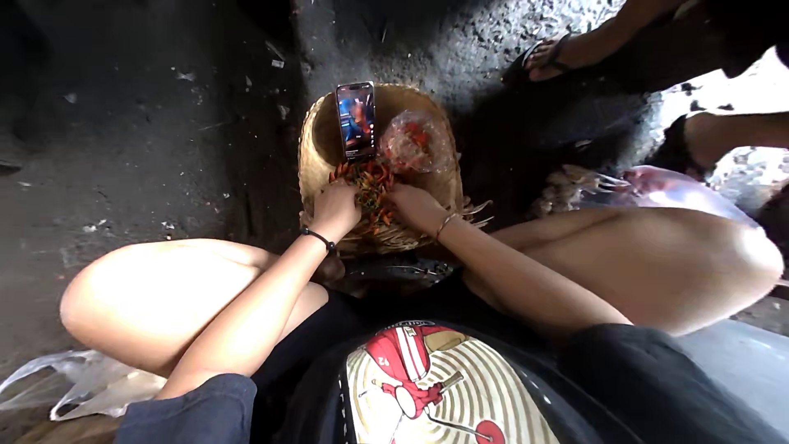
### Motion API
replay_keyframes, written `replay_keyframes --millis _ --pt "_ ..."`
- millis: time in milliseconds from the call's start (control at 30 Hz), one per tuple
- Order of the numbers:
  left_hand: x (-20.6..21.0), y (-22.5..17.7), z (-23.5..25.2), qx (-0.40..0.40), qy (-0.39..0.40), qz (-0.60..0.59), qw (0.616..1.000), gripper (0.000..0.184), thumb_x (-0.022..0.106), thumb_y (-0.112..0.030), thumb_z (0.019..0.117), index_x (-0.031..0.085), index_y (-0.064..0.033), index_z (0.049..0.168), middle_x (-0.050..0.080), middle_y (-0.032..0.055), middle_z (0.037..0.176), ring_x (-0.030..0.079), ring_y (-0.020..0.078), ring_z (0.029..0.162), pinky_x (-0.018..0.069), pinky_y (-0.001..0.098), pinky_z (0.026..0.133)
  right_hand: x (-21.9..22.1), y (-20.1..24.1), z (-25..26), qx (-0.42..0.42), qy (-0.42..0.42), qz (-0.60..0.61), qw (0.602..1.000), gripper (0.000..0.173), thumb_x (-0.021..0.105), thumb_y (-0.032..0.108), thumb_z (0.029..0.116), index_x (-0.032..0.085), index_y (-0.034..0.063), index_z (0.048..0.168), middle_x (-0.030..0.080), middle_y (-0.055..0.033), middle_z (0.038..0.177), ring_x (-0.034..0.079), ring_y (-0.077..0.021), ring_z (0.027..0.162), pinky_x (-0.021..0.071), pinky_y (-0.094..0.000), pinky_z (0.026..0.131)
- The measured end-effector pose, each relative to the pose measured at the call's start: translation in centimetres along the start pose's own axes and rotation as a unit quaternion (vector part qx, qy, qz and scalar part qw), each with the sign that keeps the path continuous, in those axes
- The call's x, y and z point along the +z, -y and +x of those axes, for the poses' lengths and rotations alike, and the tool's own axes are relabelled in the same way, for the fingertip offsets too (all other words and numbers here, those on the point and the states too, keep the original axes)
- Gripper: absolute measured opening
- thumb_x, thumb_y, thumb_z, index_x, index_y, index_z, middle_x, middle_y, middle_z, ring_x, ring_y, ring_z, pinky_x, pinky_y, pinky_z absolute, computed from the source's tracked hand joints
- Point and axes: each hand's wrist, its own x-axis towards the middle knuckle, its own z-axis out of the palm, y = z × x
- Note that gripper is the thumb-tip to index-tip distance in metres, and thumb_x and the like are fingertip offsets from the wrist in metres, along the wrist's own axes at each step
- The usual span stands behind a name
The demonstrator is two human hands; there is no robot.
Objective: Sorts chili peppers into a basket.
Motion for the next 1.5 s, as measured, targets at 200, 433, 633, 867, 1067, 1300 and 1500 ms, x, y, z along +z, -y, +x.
replay_keyframes --millis 200,433,633,867,1067,1300,1500 --pt "0.1 0.0 -0.1 0.018 -0.009 -0.035 0.999 0.028 0.059 -0.021 0.1008 0.073 -0.0136 0.124 0.066 0.0147 0.129 0.059 0.0335 0.126 0.0437 0.0605 0.105 1.5 0.5 0.0 0.028 0.017 -0.032 0.999 0.025 0.067 0.004 0.0944 0.071 0.0015 0.119 0.061 -0.0233 0.132 0.06 -0.0418 0.123 0.0537 -0.0579 0.096" --pt "0.0 -0.5 -1.2 0.044 -0.037 -0.066 0.996 0.022 0.064 -0.014 0.0987 0.075 -0.0101 0.118 0.067 0.018 0.124 0.062 0.0374 0.12 0.0467 0.0606 0.101 1.9 0.5 -0.3 0.057 0.016 -0.013 0.998 0.025 0.071 -0.003 0.0899 0.071 -0.0006 0.115 0.052 -0.0247 0.141 0.063 -0.0451 0.113 0.0568 -0.0589 0.089" --pt "0.3 0.0 -0.1 0.05 -0.021 -0.093 0.994 0.03 0.067 -0.017 0.0971 0.072 -0.0086 0.125 0.067 0.0166 0.129 0.062 0.0342 0.124 0.048 0.057 0.105 -1.8 -0.3 -1.3 0.021 0.0 0.116 0.993 0.031 0.074 0.018 0.0949 0.069 -0.0027 0.118 0.066 -0.0241 0.119 0.063 -0.0387 0.116 0.0489 -0.0541 0.104" --pt "-1.3 -1.2 -2.1 0.05 0.025 -0.315 0.947 0.028 0.06 -0.017 0.1055 0.069 -0.0011 0.127 0.07 0.0196 0.125 0.067 0.0334 0.115 0.0503 0.0528 0.103 -2.9 -0.8 -1.8 0.017 -0.111 0.37 0.922 0.023 0.071 0.027 0.0979 0.074 0.0074 0.11 0.072 -0.0099 0.105 0.068 -0.0197 0.098 0.0548 -0.0454 0.093" --pt "-0.5 -0.3 0.1 0.06 0.022 -0.399 0.915 0.025 0.06 -0.019 0.1058 0.071 -0.0008 0.12 0.073 0.0118 0.114 0.068 0.0146 0.105 0.0524 0.0373 0.1 -3.2 0.1 -1.8 0.017 -0.119 0.504 0.855 0.023 0.066 0.021 0.1015 0.07 0.0007 0.112 0.071 -0.0082 0.097 0.07 -0.0123 0.082 0.0606 -0.031 0.078" --pt "-0.7 -0.4 -0.4 0.137 -0.051 -0.363 0.92 0.026 0.055 -0.016 0.1074 0.07 0.0014 0.118 0.072 0.0134 0.113 0.069 0.0161 0.106 0.0534 0.0371 0.1 -3.6 0.6 -2.0 0.037 -0.147 0.56 0.814 0.022 0.063 0.023 0.103 0.066 0.0019 0.104 0.065 -0.0023 0.085 0.061 -0.0076 0.07 0.0552 -0.0243 0.067" --pt "-0.7 0.0 -0.3 0.222 -0.105 -0.379 0.892 0.025 0.051 -0.011 0.1076 0.069 0.0039 0.116 0.072 0.0099 0.102 0.068 0.01 0.091 0.0561 0.0286 0.088 -3.0 1.0 -2.0 0.024 -0.083 0.721 0.687 0.018 0.052 0.024 0.1077 0.063 0.0102 0.104 0.063 0.0036 0.084 0.057 -0.003 0.066 0.0512 -0.0175 0.062"
